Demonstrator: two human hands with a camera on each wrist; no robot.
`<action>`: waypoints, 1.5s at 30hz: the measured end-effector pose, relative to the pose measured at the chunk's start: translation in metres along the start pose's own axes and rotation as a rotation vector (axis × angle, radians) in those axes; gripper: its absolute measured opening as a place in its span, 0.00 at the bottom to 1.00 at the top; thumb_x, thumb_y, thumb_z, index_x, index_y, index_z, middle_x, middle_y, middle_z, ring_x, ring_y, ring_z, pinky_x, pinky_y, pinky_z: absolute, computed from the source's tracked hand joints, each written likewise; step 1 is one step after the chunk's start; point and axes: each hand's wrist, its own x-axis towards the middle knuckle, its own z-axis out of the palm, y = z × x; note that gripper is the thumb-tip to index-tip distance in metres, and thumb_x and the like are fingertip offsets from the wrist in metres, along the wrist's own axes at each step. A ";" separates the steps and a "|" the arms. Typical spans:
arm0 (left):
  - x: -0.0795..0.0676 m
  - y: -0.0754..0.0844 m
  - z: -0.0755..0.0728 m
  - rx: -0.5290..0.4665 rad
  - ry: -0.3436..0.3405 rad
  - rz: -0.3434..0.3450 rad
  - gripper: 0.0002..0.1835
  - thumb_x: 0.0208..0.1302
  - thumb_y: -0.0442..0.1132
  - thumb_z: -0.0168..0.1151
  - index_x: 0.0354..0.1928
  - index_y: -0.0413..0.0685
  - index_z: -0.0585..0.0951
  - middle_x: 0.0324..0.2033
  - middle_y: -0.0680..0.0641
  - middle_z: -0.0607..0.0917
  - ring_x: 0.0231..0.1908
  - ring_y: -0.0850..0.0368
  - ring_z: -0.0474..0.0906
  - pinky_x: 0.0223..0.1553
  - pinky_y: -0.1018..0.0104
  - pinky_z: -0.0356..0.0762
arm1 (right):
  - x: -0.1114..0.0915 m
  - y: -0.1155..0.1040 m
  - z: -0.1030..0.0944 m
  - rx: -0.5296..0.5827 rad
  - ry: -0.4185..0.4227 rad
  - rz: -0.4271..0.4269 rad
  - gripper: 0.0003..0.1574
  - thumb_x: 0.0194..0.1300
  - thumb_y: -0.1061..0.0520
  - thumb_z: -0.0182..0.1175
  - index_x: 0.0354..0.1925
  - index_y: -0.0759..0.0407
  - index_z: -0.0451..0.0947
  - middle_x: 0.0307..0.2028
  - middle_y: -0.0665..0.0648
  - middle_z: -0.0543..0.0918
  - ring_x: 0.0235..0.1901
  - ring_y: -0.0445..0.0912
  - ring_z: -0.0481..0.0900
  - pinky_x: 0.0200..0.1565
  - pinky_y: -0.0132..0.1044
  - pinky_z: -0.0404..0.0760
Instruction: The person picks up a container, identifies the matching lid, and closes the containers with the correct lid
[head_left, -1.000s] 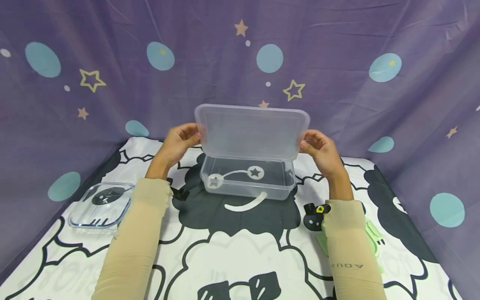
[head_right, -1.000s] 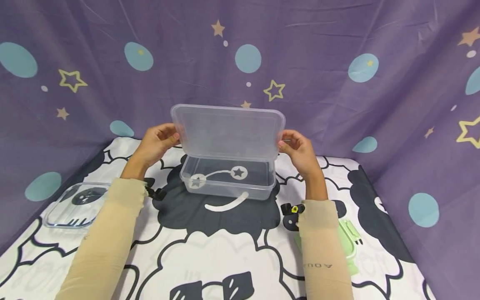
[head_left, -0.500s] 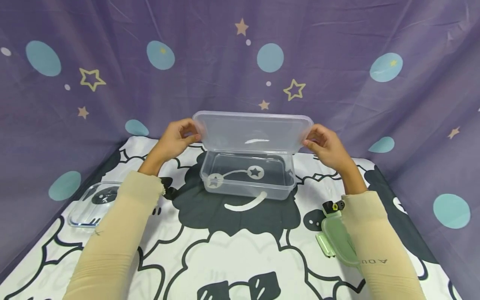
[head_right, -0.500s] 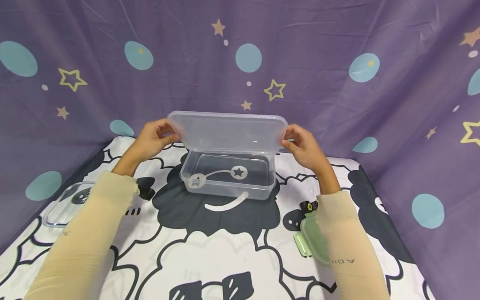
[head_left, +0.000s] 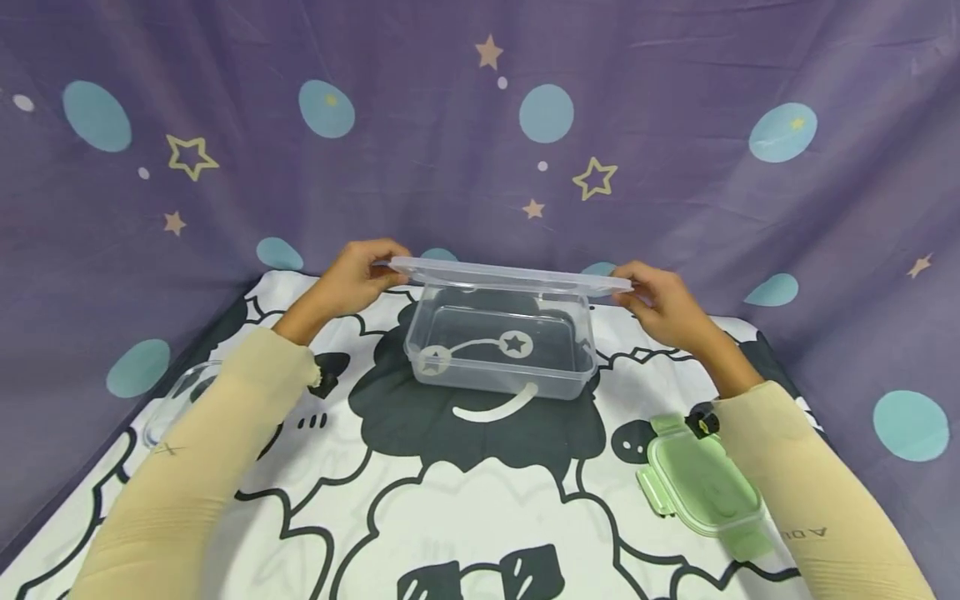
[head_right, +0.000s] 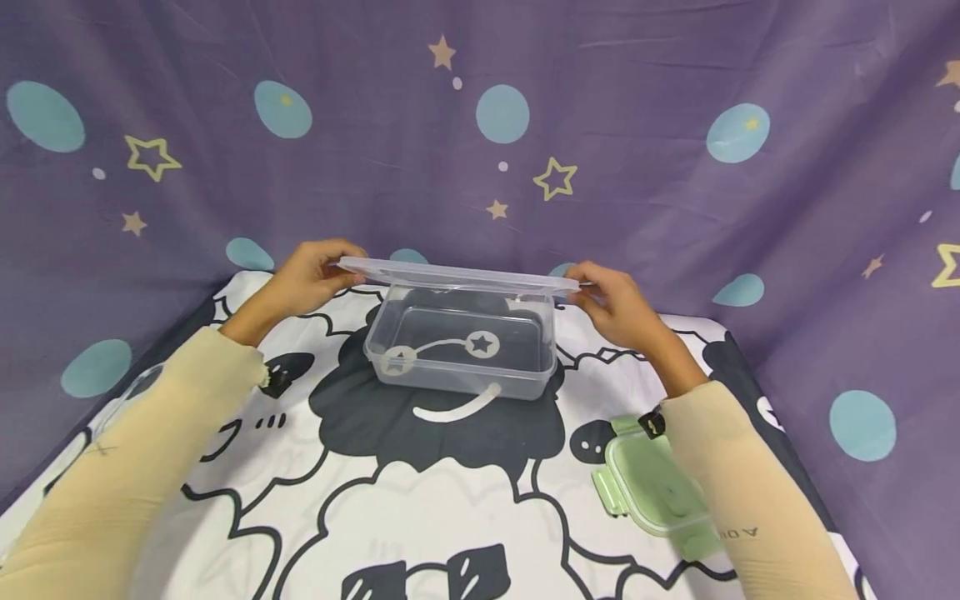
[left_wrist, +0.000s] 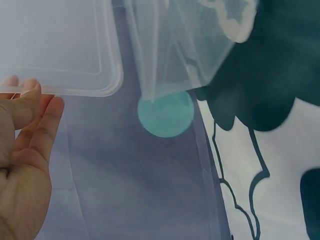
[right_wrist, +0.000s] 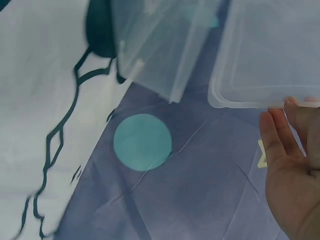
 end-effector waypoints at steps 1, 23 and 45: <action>0.001 -0.001 0.001 0.020 -0.010 0.021 0.10 0.64 0.22 0.66 0.44 0.39 0.85 0.44 0.42 0.86 0.47 0.51 0.82 0.46 0.72 0.82 | -0.002 0.001 -0.001 -0.047 -0.002 -0.036 0.18 0.63 0.76 0.65 0.48 0.61 0.80 0.43 0.56 0.85 0.43 0.44 0.83 0.44 0.28 0.81; -0.003 -0.017 0.006 0.542 -0.194 0.511 0.22 0.58 0.11 0.60 0.42 0.46 0.77 0.44 0.46 0.83 0.46 0.49 0.80 0.44 0.54 0.81 | -0.011 0.023 0.015 -0.481 -0.168 -0.482 0.19 0.61 0.75 0.58 0.50 0.64 0.77 0.49 0.58 0.82 0.49 0.53 0.80 0.44 0.45 0.84; -0.011 -0.040 0.023 0.781 -0.294 0.548 0.33 0.42 0.06 0.59 0.47 0.45 0.78 0.48 0.46 0.80 0.49 0.50 0.76 0.40 0.60 0.80 | -0.014 0.040 0.041 -0.620 -0.227 -0.547 0.15 0.66 0.74 0.53 0.49 0.64 0.76 0.47 0.60 0.80 0.49 0.55 0.77 0.50 0.46 0.81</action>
